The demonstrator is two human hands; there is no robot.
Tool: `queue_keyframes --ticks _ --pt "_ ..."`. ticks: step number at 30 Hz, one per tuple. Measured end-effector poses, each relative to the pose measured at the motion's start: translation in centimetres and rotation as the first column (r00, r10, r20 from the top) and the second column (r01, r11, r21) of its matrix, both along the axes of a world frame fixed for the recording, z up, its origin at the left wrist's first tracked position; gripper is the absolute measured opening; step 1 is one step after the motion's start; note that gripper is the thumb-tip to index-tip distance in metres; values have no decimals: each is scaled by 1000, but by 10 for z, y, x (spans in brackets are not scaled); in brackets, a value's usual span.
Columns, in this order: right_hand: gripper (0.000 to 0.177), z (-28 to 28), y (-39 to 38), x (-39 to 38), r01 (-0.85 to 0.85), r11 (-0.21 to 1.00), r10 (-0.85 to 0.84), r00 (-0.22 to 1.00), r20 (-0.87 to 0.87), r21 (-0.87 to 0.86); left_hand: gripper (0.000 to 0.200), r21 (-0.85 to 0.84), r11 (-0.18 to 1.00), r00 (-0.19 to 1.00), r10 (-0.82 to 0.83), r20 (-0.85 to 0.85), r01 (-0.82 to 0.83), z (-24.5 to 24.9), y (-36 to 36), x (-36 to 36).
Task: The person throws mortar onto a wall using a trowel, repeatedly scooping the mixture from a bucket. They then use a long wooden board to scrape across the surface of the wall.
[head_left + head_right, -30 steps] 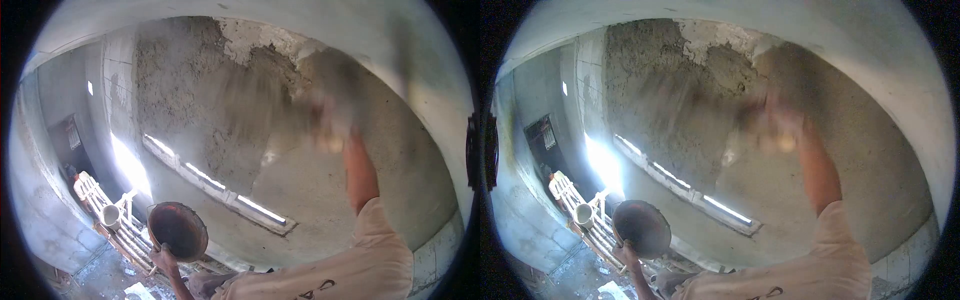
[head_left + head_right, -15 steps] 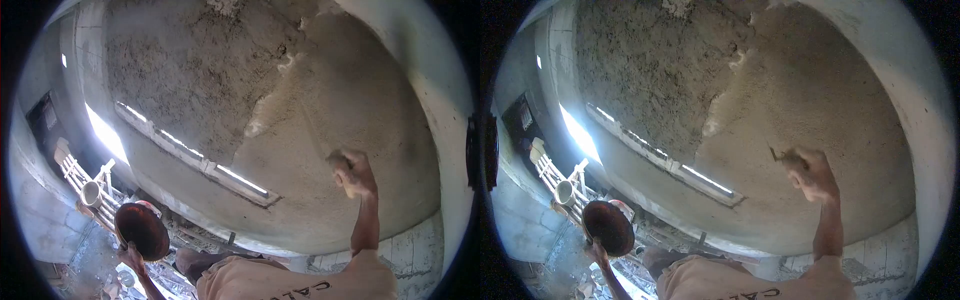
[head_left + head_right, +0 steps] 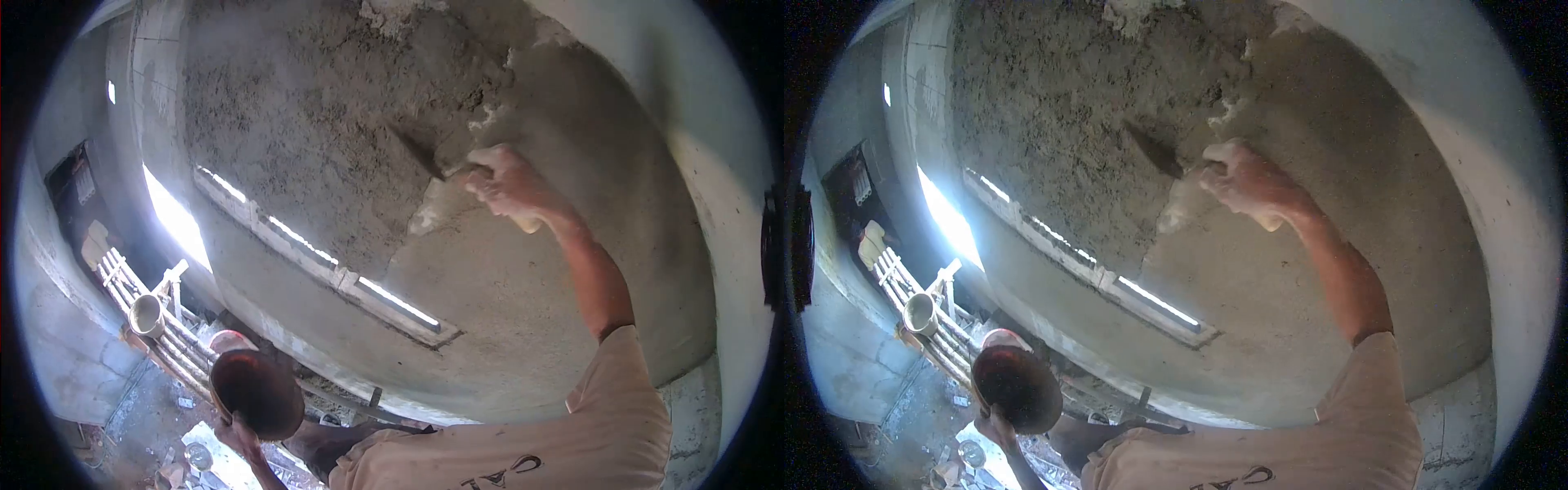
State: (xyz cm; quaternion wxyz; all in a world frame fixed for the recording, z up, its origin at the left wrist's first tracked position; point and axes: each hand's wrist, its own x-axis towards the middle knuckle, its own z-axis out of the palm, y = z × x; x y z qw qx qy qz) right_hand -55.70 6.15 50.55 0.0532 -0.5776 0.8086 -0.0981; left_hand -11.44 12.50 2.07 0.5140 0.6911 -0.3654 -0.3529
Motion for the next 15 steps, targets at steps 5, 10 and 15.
queue_keyframes --ticks 5,10,15 --pt "59 77 21 9 131 989 -138 982 -131 -62 48 -12 998 994 61 86 -60 -36 17 19" --pt "64 83 27 3 47 971 -161 855 -494 -234 56 -76 996 982 62 176 -49 -48 8 30" --pt "59 106 -2 25 -77 965 -62 863 -501 -250 55 -52 998 992 44 116 -38 -30 -18 20"
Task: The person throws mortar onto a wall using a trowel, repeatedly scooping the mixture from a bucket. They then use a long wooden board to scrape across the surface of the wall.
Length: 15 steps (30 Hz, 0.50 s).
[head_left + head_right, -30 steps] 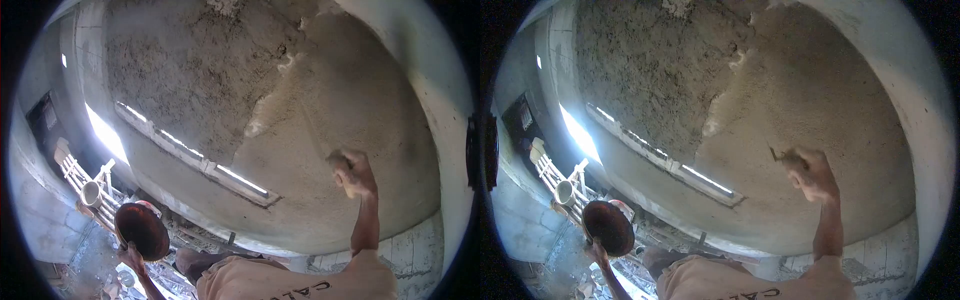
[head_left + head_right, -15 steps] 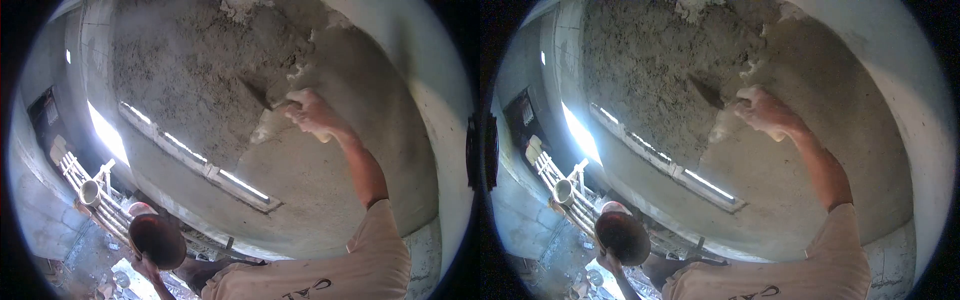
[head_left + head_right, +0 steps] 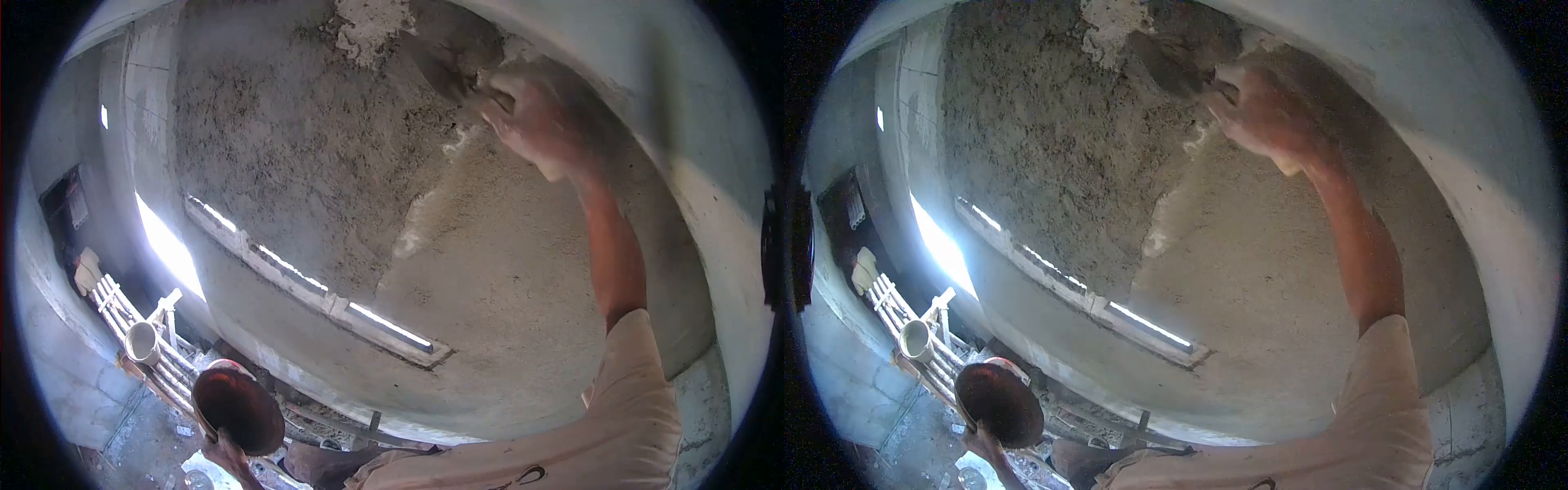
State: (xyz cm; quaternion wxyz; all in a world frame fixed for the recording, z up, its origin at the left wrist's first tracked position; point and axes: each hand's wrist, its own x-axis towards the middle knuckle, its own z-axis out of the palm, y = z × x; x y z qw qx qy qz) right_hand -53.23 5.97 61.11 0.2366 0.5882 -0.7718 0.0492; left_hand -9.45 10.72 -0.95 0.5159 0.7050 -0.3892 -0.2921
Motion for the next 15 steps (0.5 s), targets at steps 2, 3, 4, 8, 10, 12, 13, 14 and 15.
queue_keyframes --ticks 2,3,4,8,10,12,13,14,15 --pt "58 6 -17 -21 -51 990 50 999 -10 -132 56 -91 996 994 -22 -104 13 10 -7 -10" --pt "57 8 -14 -23 -41 989 50 997 56 -145 53 -77 997 992 -11 -124 2 13 -9 -14" --pt "57 10 -12 -25 -30 987 50 991 121 -159 51 -61 998 989 1 -146 -10 13 -11 -18" --pt "56 17 28 -32 127 967 -39 929 367 -220 40 -29 998 950 50 -310 -62 17 -4 -26" --pt "57 11 51 -39 174 931 -66 945 321 -322 38 -41 998 926 30 -376 -49 14 -3 -24" --pt "58 12 74 -31 168 921 -84 967 242 -352 35 -53 999 901 -12 -435 -12 2 3 -19" --pt "58 16 80 -23 244 932 -211 967 146 -269 35 -27 1000 926 -14 -377 4 -3 9 -16" --pt "58 20 86 -13 323 927 -321 946 39 -189 35 3 1000 950 -16 -313 17 -7 15 -12" --pt "57 17 93 -17 337 931 -348 935 -61 -139 35 29 999 968 -25 -251 33 -7 18 -9"
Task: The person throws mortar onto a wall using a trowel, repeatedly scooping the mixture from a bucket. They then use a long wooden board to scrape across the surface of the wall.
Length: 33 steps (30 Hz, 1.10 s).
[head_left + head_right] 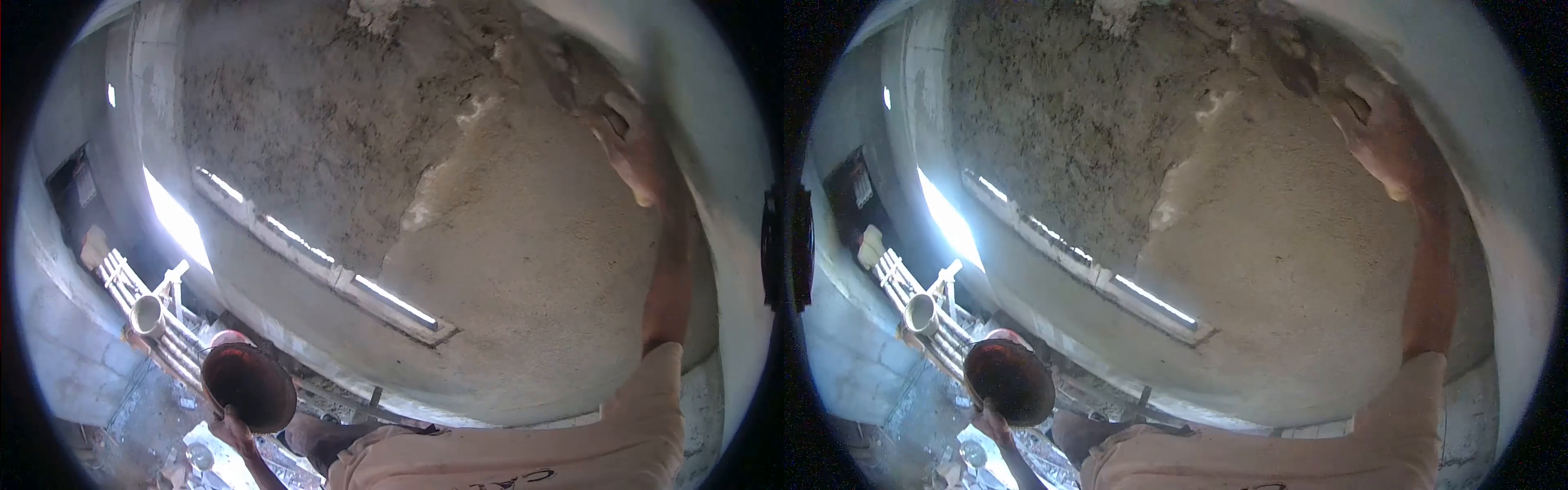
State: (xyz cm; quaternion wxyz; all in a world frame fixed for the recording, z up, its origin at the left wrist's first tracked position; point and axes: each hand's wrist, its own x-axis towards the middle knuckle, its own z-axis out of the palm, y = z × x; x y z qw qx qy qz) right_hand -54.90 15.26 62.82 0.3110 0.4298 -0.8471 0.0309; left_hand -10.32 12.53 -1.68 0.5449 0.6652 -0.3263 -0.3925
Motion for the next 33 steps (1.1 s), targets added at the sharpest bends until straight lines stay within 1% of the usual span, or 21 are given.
queue_keyframes --ticks 1,4,5,7,8,10,12,13,14,16,17,19,21,22,23,24,27,28,30,31,33 --pt "56 -3 7 -3 30 997 -23 996 -82 77 35 -104 990 986 74 -152 -90 23 -1 -19" --pt "51 -31 28 -31 -113 949 186 954 -235 294 32 22 1000 991 -11 130 8 20 5 -7" --pt "50 -48 30 -34 -162 905 275 929 -248 393 31 -14 999 999 38 36 -37 19 6 -11" --pt "46 -68 19 -3 -221 865 265 964 -36 450 30 6 999 994 42 97 -43 5 8 -4" --pt "43 -78 4 33 -223 883 157 970 189 413 29 16 999 991 42 126 -44 1 10 0" --pt "38 -109 -16 34 -459 734 393 888 239 501 24 -12 991 990 130 61 -130 23 11 -11" --pt "42 -136 -29 49 -641 634 540 767 346 432 22 46 991 990 119 78 -122 21 15 -3" --pt "42 -142 -37 55 -755 544 557 651 516 366 21 65 990 989 118 91 -124 20 18 1" --pt "43 -147 -43 60 -848 454 546 509 665 276 20 60 986 985 153 78 -158 20 20 3" --pt "43 -154 -56 67 -900 416 425 320 847 131 20 54 973 974 222 51 -224 27 24 1" --pt "42 -156 -65 70 -880 464 340 284 896 103 21 33 972 973 232 14 -232 28 25 1" --pt "41 -180 -90 50 -745 655 354 154 923 -126 22 6 973 972 232 -38 -232 30 35 10" --pt "43 -193 -113 7 -528 801 489 303 818 -283 24 57 956 953 280 119 -288 -11 46 39" --pt "43 -179 -117 -15 -483 843 490 505 711 -237 23 32 941 927 326 184 -337 -14 49 41" --pt "43 -147 -103 -13 -444 870 456 562 690 -213 22 89 941 942 314 120 -325 12 52 35" --pt "43 -138 -94 -15 -496 841 483 511 711 -214 21 112 945 947 315 -57 -307 20 51 34" --pt "42 -151 -44 -19 -457 886 306 438 845 -84 25 75 982 982 170 81 -176 4 39 34" --pt "42 -167 -45 -9 -410 908 118 452 884 88 26 16 991 989 130 74 -132 -3 31 28" --pt "41 -243 -37 -16 -529 804 173 645 745 270 33 -56 993 986 109 125 -103 23 18 11" --pt "45 -279 -38 -18 -586 730 166 651 741 351 34 109 994 999 -5 43 1 -5 12 23" --pt "52 -347 -33 -10 -700 511 139 640 756 498 39 -62 997 996 -34 84 39 41 -16 -14"
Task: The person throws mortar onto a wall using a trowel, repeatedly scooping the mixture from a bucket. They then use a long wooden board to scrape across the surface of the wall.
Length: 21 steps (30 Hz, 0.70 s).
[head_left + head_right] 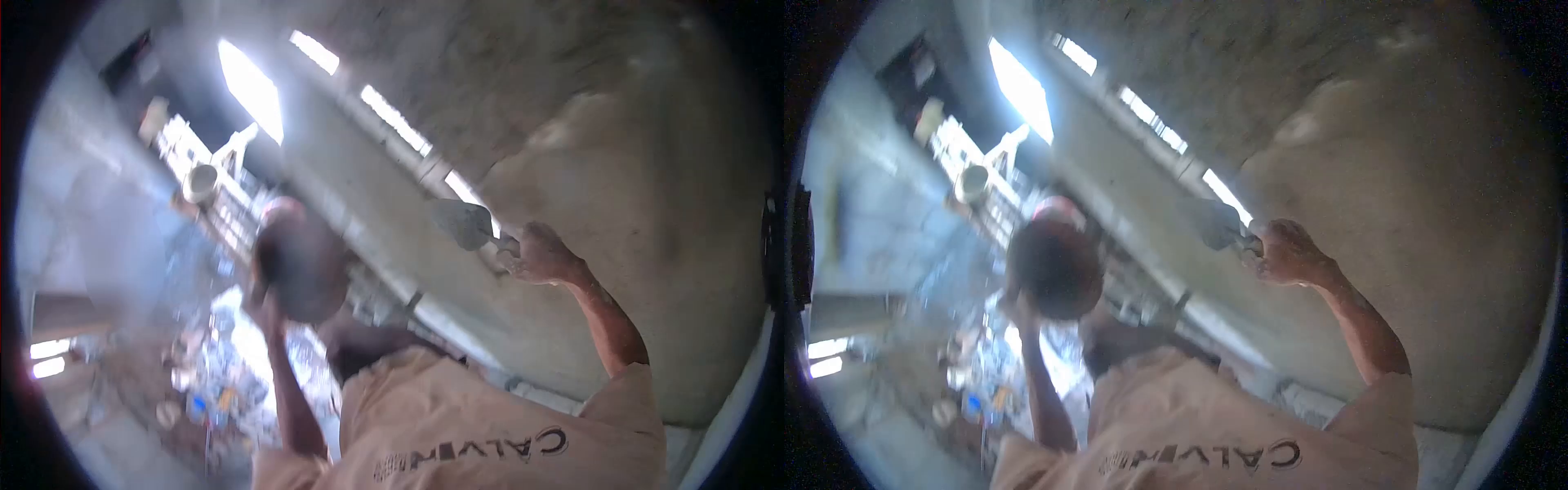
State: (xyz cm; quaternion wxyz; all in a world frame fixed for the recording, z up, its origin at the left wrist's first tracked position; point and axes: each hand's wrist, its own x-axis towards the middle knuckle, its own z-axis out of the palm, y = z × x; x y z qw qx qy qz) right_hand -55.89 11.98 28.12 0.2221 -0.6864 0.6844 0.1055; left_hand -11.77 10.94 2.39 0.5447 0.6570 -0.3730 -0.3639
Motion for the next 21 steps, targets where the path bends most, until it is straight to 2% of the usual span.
queue_keyframes --ticks 1,3,4,5,7,9,10,11,12,14,15,16,18,20,21 --pt "49 -25 7 16 -62 997 58 996 74 56 36 -223 959 984 -174 28 175 8 -10 -9" --pt "44 -64 11 46 -140 983 111 967 228 118 25 16 984 978 -176 114 176 16 -28 -22" --pt "38 -106 10 49 -192 979 171 956 239 66 24 137 975 968 -197 156 176 20 -38 -29" --pt "36 -131 5 65 -167 986 169 976 136 -28 28 110 965 968 -245 62 237 32 -51 -40" --pt "35 -173 -8 90 -315 881 318 947 -51 -353 24 107 915 920 -392 -1 390 58 -67 -61" --pt "37 -177 -22 110 -462 724 389 887 -249 -512 18 100 809 806 -587 78 580 91 -88 -83" --pt "38 -160 -26 136 -453 750 322 887 -332 -483 17 103 742 732 -670 121 662 100 -96 -87" --pt "40 -143 -22 152 -432 779 249 878 -408 -455 17 84 745 742 -667 74 662 104 -102 -90" --pt "42 -129 -12 149 -505 767 387 856 -342 -397 16 62 751 751 -660 22 658 107 -108 -94" --pt "40 -117 -6 136 -386 747 309 922 -232 -542 20 -30 754 748 -655 -110 656 125 -106 -103" --pt "40 -113 -3 129 -319 731 270 947 -174 -604 22 -17 720 716 -692 -87 694 136 -105 -104" --pt "48 -123 -9 121 -378 641 222 924 -310 -668 24 -10 685 683 -728 -61 728 143 -107 -106" --pt "52 -129 -12 138 -358 724 233 931 -280 -589 27 18 638 638 -770 -24 770 149 -115 -110" --pt "58 -123 2 156 -424 822 313 894 -321 -380 28 74 595 597 -802 -14 801 145 -129 -113" --pt "46 -128 1 150 -269 848 194 960 -204 -458 28 12 598 598 -800 -53 801 145 -129 -115"
